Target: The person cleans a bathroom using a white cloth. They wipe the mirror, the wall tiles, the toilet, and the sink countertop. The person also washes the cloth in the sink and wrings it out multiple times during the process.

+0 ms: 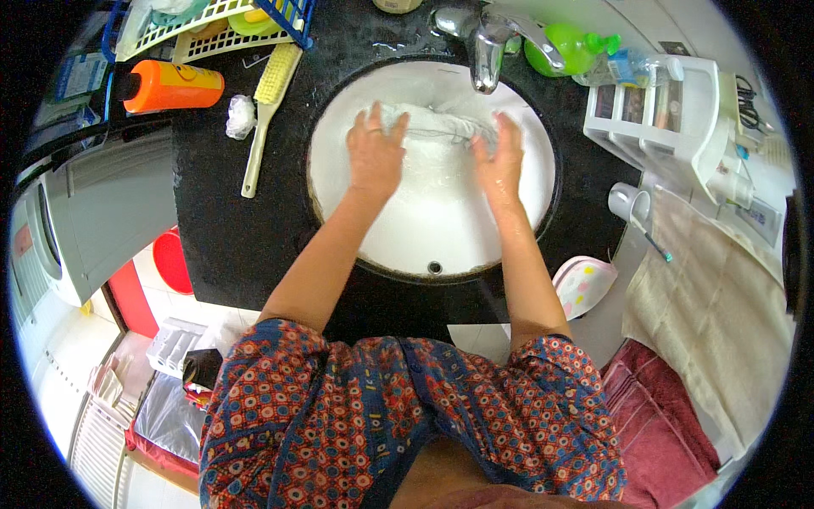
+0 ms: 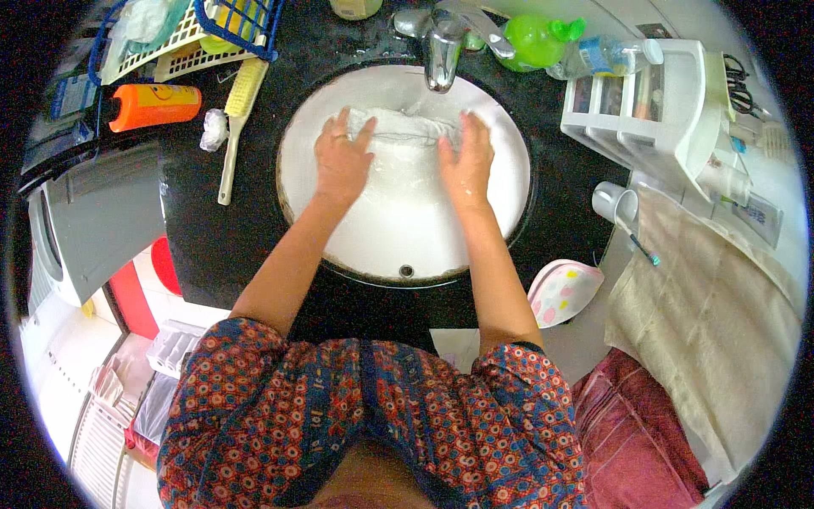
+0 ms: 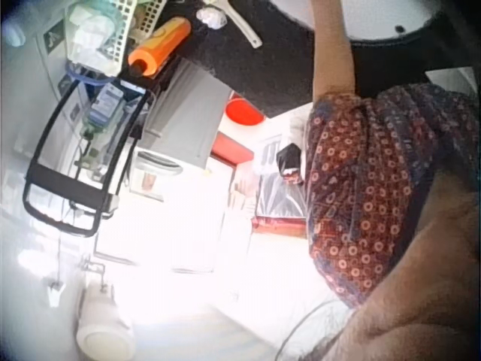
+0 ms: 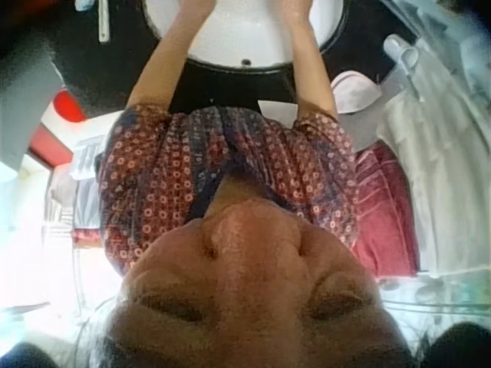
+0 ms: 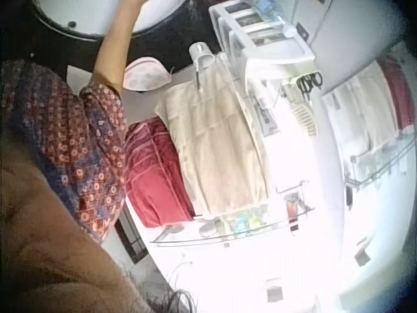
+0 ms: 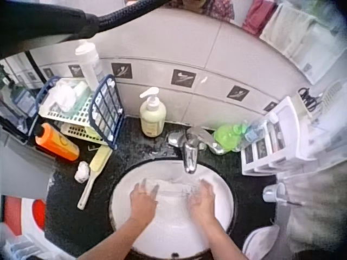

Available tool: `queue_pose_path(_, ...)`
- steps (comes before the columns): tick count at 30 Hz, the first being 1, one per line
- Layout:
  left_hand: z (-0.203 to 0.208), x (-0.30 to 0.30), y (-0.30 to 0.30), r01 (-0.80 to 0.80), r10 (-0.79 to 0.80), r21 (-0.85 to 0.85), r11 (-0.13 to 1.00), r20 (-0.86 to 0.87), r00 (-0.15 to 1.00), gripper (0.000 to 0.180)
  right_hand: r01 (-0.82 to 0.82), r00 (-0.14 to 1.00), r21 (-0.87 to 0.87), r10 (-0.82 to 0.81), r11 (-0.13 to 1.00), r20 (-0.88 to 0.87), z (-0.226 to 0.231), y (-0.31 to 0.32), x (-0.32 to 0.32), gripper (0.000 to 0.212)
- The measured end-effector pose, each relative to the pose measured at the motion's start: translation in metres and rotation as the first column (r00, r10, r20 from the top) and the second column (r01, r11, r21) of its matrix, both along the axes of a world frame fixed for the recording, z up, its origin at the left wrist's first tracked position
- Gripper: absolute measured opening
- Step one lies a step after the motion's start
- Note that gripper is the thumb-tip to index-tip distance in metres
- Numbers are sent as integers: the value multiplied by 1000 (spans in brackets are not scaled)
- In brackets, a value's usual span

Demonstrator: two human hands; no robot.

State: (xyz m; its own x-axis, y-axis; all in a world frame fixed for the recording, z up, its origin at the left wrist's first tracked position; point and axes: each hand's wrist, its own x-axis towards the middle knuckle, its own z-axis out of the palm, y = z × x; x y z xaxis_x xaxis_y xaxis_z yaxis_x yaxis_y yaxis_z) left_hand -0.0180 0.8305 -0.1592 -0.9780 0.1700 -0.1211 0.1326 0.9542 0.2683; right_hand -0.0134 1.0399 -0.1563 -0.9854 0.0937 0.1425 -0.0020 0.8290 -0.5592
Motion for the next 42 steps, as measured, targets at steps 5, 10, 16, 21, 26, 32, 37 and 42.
queue_pose_path(5, -50, -6, 26, 234, -216, 220, 947, -101, 971, 90, -91, 781, 103, 135, 991, -609, 123, -24, -68, 55)
queue_pose_path(10, -81, -22, 28, 214, -207, 209, 954, -53, 977, 76, -74, 876, 491, 293, 868, -384, 139, -22, -78, 42)
queue_pose_path(16, -63, -30, 19, 99, -214, 592, 800, 128, 968, 39, -142, 823, 203, 229, 969, -519, 90, 4, -54, 45)
queue_pose_path(21, 27, -7, 30, -310, -361, 910, 276, 398, 843, 39, 476, 877, -618, -389, 625, 281, -15, 9, 22, 46)
queue_pose_path(26, 28, 28, 20, -789, -547, 585, -187, 606, 578, 56, 660, 748, -563, 364, -498, 555, -24, -32, 49, 86)
queue_pose_path(32, 40, 24, 12, -796, -377, 593, 120, 769, 516, 50, 665, 720, -574, 614, -477, 324, -5, -40, 86, 85)
queue_pose_path(37, 19, 7, 3, -776, -487, 600, 192, 745, 456, 59, 704, 626, -668, 654, -239, 425, 3, -51, 88, 66)
queue_pose_path(42, -17, 22, 19, -942, -626, 245, -229, 704, 336, 59, 790, 543, -584, 655, -187, 525, 5, -45, 83, 44)
